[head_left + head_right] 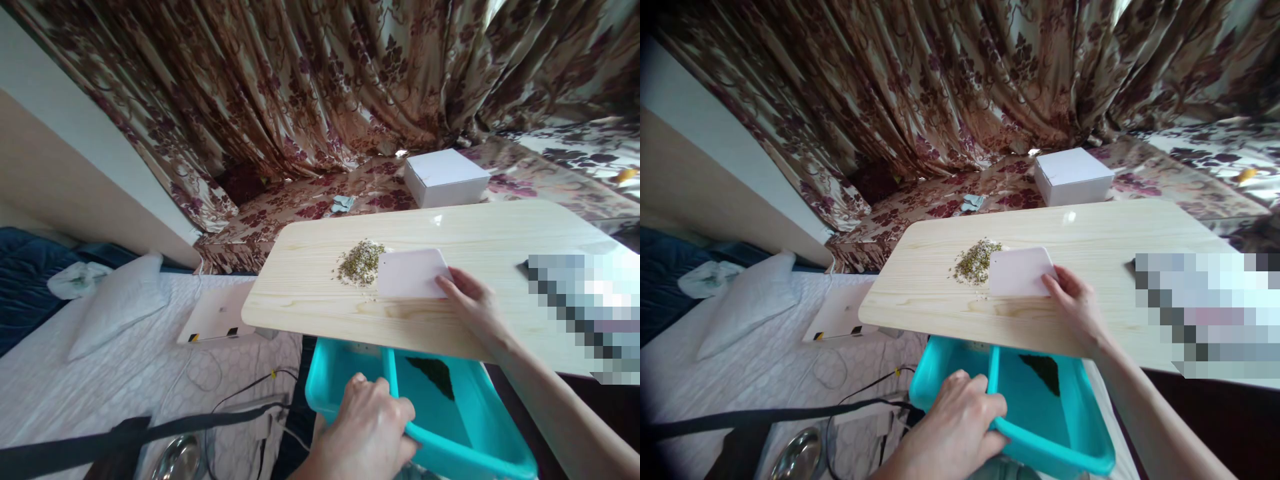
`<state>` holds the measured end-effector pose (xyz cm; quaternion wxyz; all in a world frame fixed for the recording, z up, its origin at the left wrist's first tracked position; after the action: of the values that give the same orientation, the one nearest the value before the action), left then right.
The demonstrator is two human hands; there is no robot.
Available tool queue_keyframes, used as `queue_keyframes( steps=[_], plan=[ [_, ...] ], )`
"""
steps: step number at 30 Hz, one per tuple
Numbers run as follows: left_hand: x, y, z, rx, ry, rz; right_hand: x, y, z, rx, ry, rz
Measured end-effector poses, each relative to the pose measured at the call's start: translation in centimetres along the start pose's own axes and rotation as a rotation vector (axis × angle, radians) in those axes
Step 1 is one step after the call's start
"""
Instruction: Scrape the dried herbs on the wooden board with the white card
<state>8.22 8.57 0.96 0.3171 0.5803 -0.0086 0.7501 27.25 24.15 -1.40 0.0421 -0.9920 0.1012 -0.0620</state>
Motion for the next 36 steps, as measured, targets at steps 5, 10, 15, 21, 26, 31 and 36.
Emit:
queue_keyframes(
  steps=[5, 10, 15, 21, 26, 31, 36],
  plan=[
    [-0.9, 1.7, -0.2, 0.186, 0.073, -0.019, -1.0, -0.2, 0.1, -0.044, -0.066, -0.092],
    [-1.0, 3.2, -1.7, 0.247, 0.086, -0.008, -1.4, 0.0, -0.3, -0.026, -0.026, -0.056],
    [-1.2, 3.8, -2.7, 0.216, 0.072, 0.031, -1.4, 0.5, -0.9, 0.046, 0.0, -0.051],
    [-0.9, 3.8, -2.7, 0.187, 0.037, 0.079, -1.2, 0.8, -0.8, 0.042, -0.061, -0.032],
    [-0.8, 3.7, -2.9, 0.171, 0.04, 0.119, -1.4, 0.8, -1.0, 0.047, -0.085, -0.062],
    [-0.8, 3.8, -3.5, 0.162, 0.02, 0.147, -1.3, 0.9, -0.9, 0.029, -0.07, -0.055],
    [-0.7, 4.0, -3.6, 0.166, 0.016, 0.192, -1.4, 0.9, -0.9, 0.049, -0.078, -0.058]
  ],
)
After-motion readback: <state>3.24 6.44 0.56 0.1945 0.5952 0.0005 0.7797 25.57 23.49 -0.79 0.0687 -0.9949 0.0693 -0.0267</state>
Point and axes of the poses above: each hand's wrist, its own y-axis away from the middle knuckle, its own x-axis out of the back of the hand, z = x × y, the point moved 7 cm from there along -y, towards the middle knuckle, and after that the axes turned 1 degree about -x, right-handed, at the moved point
